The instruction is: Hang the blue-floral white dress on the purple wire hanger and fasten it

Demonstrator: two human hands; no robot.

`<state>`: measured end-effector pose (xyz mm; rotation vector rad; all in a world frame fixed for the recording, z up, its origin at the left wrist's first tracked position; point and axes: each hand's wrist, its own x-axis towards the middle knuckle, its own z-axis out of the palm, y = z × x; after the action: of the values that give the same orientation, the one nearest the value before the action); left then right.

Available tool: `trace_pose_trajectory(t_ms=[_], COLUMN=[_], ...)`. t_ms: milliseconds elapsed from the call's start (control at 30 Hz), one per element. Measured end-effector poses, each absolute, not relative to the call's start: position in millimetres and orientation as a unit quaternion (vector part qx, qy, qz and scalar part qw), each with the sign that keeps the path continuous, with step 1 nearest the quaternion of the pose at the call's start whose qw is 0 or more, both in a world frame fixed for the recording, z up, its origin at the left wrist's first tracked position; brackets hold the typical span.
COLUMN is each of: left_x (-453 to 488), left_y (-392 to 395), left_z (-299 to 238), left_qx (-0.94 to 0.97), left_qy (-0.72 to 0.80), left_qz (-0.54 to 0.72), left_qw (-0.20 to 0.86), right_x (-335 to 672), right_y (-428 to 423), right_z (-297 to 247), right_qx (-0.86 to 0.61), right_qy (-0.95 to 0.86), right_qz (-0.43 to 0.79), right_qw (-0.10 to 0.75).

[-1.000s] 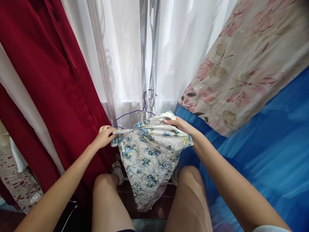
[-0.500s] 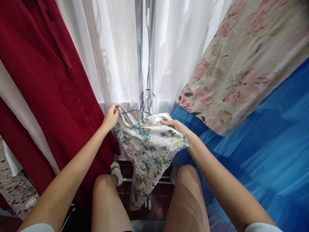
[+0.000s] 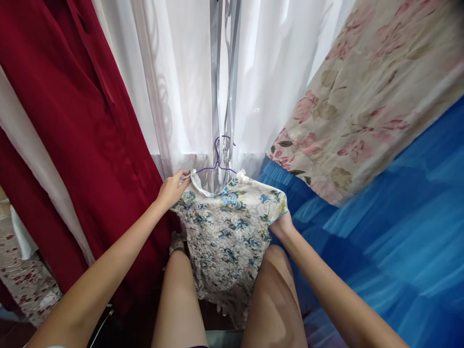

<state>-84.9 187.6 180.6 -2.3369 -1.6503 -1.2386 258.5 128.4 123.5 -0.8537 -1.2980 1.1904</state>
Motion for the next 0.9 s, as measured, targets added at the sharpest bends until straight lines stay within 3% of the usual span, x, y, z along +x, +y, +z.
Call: trace_pose_trajectory(t_ms=[167,367,500,700,900], left_x=[-77,-54,-55,-55,-51], left_y=[164,158,160,177,187], left_z=[190,210,206,194,191], left_qx=[-0.750,-0.778,-0.780,-0.746,-0.708], left_qy=[-0.512,-0.426,-0.423,-0.482,-0.515], left_qz=[-0.416,-0.461,-0.459,-0.460,-0.481], left_qw=[0.049,-0.016,-0.044,0.019,0.048], right_x=[263,259,247,228,234], right_y=[110,124,124,94,93], right_z=[100,142,176,192,200], right_qx=[-0.395,-0.369,-0.316,-0.339,-0.327], right_qy=[-0.412,-0.354,-0.399,-0.485,-0.542], right_qz=[0.332,0.278,0.281,0.229,0.352], right_qw=[0.751,0.813,0.813,0.773,0.689])
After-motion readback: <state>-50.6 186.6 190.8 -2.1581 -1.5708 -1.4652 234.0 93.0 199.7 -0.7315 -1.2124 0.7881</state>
